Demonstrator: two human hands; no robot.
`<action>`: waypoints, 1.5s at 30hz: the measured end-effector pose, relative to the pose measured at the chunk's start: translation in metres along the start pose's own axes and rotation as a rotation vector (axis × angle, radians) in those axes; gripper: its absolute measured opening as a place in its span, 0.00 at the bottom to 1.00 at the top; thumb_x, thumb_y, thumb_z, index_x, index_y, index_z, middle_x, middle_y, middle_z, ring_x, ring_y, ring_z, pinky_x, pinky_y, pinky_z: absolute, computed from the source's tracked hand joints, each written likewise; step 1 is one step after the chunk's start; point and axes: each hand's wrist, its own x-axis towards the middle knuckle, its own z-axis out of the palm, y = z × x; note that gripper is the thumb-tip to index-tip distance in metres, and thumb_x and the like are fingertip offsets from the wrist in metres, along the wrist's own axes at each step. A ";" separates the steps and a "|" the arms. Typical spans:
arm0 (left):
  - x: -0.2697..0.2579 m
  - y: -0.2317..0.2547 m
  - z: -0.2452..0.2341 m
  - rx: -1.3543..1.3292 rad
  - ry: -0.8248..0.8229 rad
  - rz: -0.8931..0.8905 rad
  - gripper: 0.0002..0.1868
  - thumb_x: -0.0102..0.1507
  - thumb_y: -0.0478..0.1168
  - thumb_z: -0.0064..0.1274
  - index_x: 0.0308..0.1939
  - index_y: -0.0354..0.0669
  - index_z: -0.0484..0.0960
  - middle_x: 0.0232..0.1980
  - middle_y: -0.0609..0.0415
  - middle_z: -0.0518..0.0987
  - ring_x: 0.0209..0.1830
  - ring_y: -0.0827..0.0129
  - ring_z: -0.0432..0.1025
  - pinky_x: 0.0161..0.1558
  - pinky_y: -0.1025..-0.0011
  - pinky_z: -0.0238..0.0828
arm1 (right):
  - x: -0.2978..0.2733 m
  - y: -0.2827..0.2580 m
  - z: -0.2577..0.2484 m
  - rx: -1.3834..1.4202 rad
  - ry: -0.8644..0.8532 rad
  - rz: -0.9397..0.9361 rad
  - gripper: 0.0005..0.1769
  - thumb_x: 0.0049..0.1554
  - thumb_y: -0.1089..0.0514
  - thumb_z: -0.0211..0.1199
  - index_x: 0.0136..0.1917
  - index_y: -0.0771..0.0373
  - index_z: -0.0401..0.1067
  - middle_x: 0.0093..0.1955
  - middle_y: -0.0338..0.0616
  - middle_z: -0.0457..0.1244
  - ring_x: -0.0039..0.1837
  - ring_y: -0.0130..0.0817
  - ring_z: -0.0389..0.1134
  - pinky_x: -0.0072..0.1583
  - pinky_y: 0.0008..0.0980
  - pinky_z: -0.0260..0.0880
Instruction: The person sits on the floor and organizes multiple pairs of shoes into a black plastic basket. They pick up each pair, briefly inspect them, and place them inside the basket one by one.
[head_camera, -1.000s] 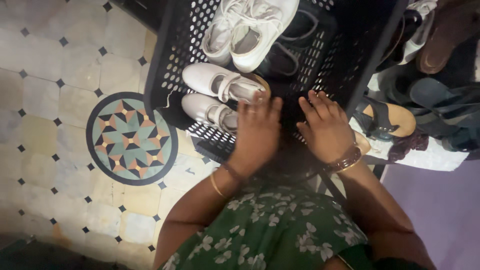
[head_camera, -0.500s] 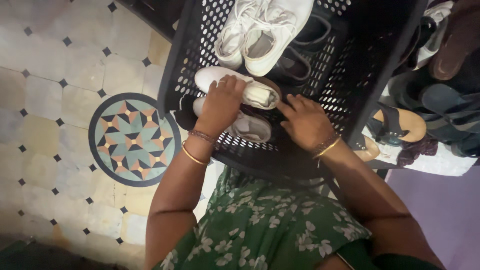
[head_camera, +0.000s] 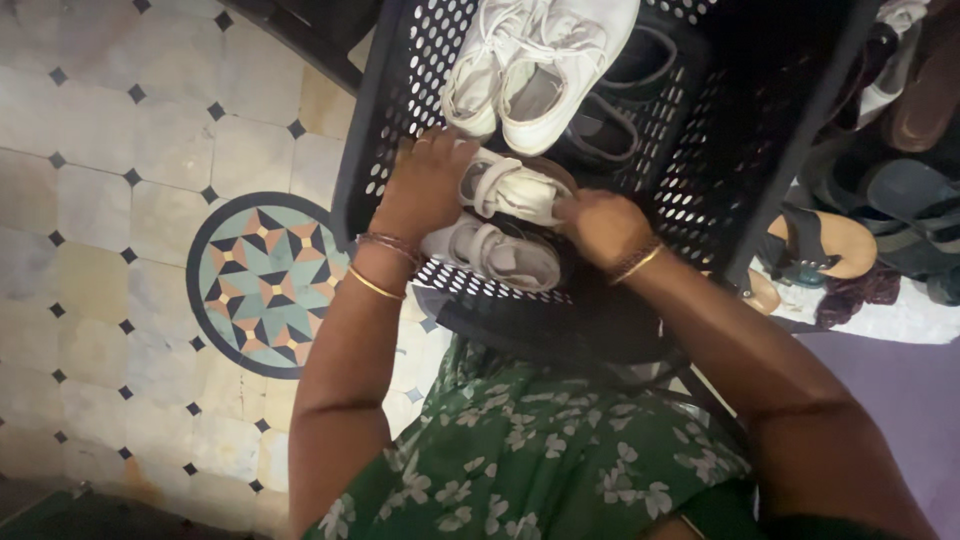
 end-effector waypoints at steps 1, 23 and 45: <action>0.001 0.001 -0.006 -0.083 -0.021 -0.022 0.31 0.54 0.38 0.60 0.63 0.46 0.76 0.63 0.45 0.74 0.65 0.47 0.66 0.62 0.48 0.62 | -0.002 0.001 -0.007 0.014 0.034 0.004 0.08 0.57 0.53 0.65 0.49 0.56 0.76 0.43 0.49 0.67 0.46 0.51 0.71 0.47 0.47 0.71; 0.145 -0.025 0.048 -0.135 0.342 -0.517 0.51 0.48 0.61 0.71 0.67 0.40 0.68 0.54 0.33 0.75 0.56 0.37 0.69 0.61 0.48 0.64 | -0.004 0.042 -0.078 0.415 0.536 0.171 0.48 0.64 0.56 0.72 0.85 0.59 0.46 0.65 0.55 0.70 0.69 0.48 0.71 0.69 0.41 0.70; 0.178 -0.020 0.056 -0.033 0.208 -0.728 0.48 0.48 0.64 0.67 0.62 0.37 0.72 0.63 0.33 0.67 0.64 0.39 0.63 0.61 0.46 0.62 | 0.003 0.042 -0.081 0.355 0.508 0.027 0.23 0.62 0.59 0.69 0.69 0.64 0.70 0.64 0.52 0.68 0.63 0.49 0.70 0.64 0.41 0.70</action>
